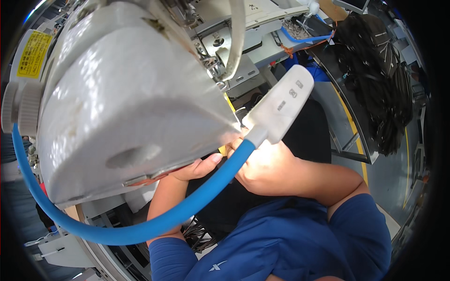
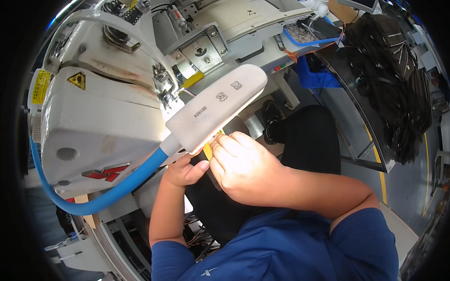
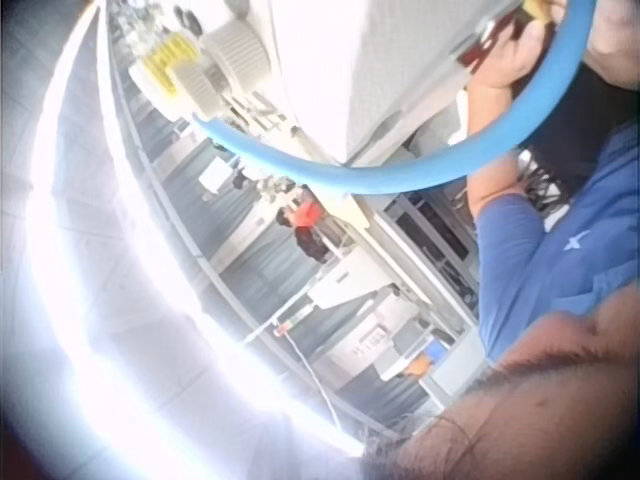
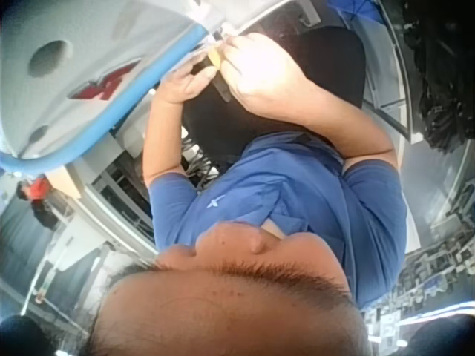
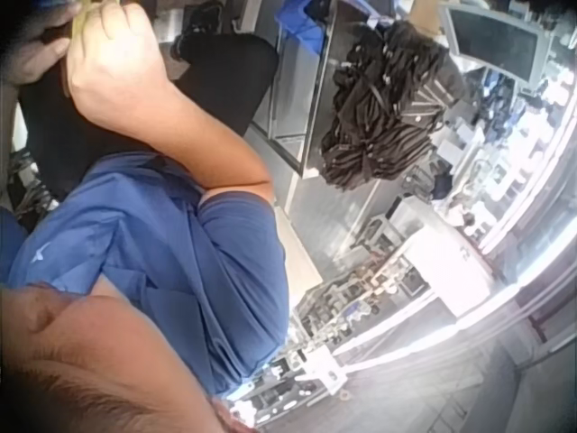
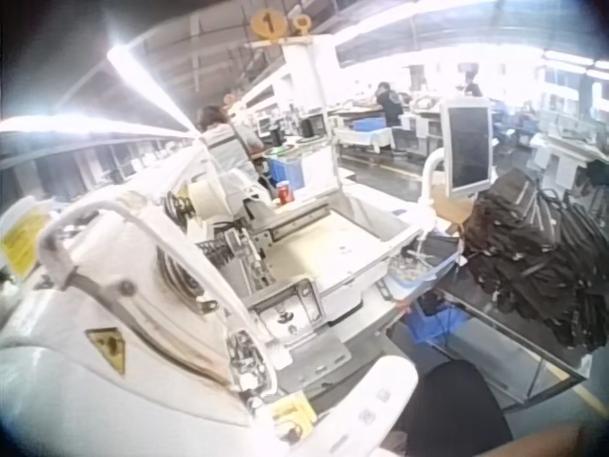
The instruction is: Sewing components of a leather bag using an industrial sewing machine.
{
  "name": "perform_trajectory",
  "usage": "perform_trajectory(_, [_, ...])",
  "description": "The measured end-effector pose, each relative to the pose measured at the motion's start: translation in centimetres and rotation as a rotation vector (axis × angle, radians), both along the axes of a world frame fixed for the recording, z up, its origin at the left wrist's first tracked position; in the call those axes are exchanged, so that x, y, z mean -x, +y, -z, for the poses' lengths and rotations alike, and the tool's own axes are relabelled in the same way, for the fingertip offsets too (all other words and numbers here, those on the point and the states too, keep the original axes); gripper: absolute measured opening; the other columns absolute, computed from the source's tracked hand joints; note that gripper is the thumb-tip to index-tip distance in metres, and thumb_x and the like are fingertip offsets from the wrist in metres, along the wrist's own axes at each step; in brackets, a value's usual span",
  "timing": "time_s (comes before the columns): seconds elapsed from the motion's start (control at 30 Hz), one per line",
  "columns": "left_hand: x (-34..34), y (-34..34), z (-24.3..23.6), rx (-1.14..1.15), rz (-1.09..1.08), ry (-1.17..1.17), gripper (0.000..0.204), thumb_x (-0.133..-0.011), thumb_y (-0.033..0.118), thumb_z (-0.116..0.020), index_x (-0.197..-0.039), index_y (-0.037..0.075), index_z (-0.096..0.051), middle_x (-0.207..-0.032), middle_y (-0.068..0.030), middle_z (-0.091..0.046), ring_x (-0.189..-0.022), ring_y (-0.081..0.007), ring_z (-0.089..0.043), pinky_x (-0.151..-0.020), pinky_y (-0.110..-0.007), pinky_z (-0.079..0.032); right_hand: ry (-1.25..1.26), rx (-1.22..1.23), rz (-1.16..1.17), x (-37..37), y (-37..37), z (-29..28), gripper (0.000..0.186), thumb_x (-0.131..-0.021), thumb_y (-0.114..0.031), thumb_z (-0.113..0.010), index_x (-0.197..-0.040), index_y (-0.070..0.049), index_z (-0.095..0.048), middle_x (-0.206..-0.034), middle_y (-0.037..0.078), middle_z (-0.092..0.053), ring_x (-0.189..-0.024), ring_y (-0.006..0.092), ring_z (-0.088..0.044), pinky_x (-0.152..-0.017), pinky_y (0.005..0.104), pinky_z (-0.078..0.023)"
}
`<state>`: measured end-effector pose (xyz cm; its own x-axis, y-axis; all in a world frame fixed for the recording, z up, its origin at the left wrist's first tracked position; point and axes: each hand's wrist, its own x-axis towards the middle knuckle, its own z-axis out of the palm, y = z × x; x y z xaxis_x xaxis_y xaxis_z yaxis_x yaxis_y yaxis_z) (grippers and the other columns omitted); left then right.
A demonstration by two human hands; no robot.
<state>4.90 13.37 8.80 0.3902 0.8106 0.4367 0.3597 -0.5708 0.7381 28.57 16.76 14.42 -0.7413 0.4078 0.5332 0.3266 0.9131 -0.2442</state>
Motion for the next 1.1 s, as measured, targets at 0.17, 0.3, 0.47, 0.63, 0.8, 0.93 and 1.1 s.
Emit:
perform_trajectory(0.17, [0.1,0.5,0.3,0.056,0.104,-0.037,0.047,-0.091,0.017,-0.069,-0.135,0.001,-0.063,-0.139,-0.0155,-0.062,-0.131,-0.0325,-0.057,-0.113,-0.043,-0.04,-0.009,-0.036,-0.013,0.1,0.1,-0.2,0.032,-0.072,-0.015,-0.064,-0.091,0.011,-0.068,-0.1,0.023,-0.068,-0.097,0.0323,-0.065,-0.085,0.0403,-0.05])
perform_trajectory(0.3, [0.4,-0.1,1.0,0.208,0.051,-0.142,0.049,-0.092,0.019,-0.068,-0.138,0.001,-0.061,-0.138,-0.0148,-0.063,-0.13,-0.0325,-0.057,-0.112,-0.044,-0.041,-0.032,-0.023,0.006,0.2,0.0,-0.3,0.029,-0.071,-0.014,-0.065,-0.088,0.009,-0.069,-0.097,0.022,-0.068,-0.093,0.0318,-0.065,-0.083,0.0396,-0.05])
perform_trajectory(0.47, [0.3,-1.0,1.5,0.472,-0.038,-0.455,0.05,-0.089,0.019,-0.07,-0.135,0.002,-0.062,-0.136,-0.0143,-0.064,-0.13,-0.0304,-0.056,-0.112,-0.044,-0.041,0.001,0.014,0.038,0.4,-0.2,0.3,0.031,-0.073,-0.014,-0.066,-0.094,0.009,-0.07,-0.104,0.021,-0.07,-0.101,0.0323,-0.067,-0.089,0.0407,-0.051])
perform_trajectory(0.63, [2.4,-0.5,2.3,0.186,-0.206,0.043,0.049,-0.085,0.019,-0.073,-0.13,0.002,-0.064,-0.129,-0.0134,-0.068,-0.121,-0.0289,-0.062,-0.107,-0.041,-0.045,0.084,0.016,0.076,-0.6,-0.9,0.8,0.032,-0.076,-0.014,-0.07,-0.1,0.007,-0.072,-0.113,0.02,-0.071,-0.109,0.0309,-0.067,-0.092,0.0424,-0.052])
perform_trajectory(0.8, [4.3,-0.2,4.0,0.111,-0.28,0.001,0.039,-0.085,0.014,-0.074,-0.122,0.002,-0.069,-0.127,-0.0143,-0.069,-0.118,-0.029,-0.065,-0.102,-0.041,-0.049,0.099,0.054,0.093,-1.1,-0.8,1.0,0.034,-0.076,-0.014,-0.073,-0.104,0.005,-0.072,-0.117,0.018,-0.071,-0.111,0.0297,-0.067,-0.094,0.0437,-0.052])
perform_trajectory(0.93, [4.8,0.3,4.0,0.006,-0.299,0.126,0.036,-0.087,0.013,-0.073,-0.121,0.002,-0.07,-0.125,-0.016,-0.07,-0.117,-0.0318,-0.065,-0.102,-0.043,-0.049,0.085,0.047,0.089,-0.9,-0.6,1.1,0.038,-0.078,-0.015,-0.072,-0.109,0.006,-0.071,-0.119,0.017,-0.071,-0.114,0.0293,-0.066,-0.097,0.0441,-0.05])
perform_trajectory(1.1, [4.3,0.0,3.8,0.022,-0.319,0.106,0.043,-0.088,0.019,-0.073,-0.127,0.002,-0.066,-0.127,-0.0146,-0.068,-0.119,-0.0317,-0.063,-0.105,-0.043,-0.046,0.119,0.057,0.1,-0.7,-0.9,1.1,0.039,-0.077,-0.016,-0.073,-0.109,0.007,-0.07,-0.117,0.019,-0.07,-0.11,0.0315,-0.066,-0.096,0.0437,-0.05])
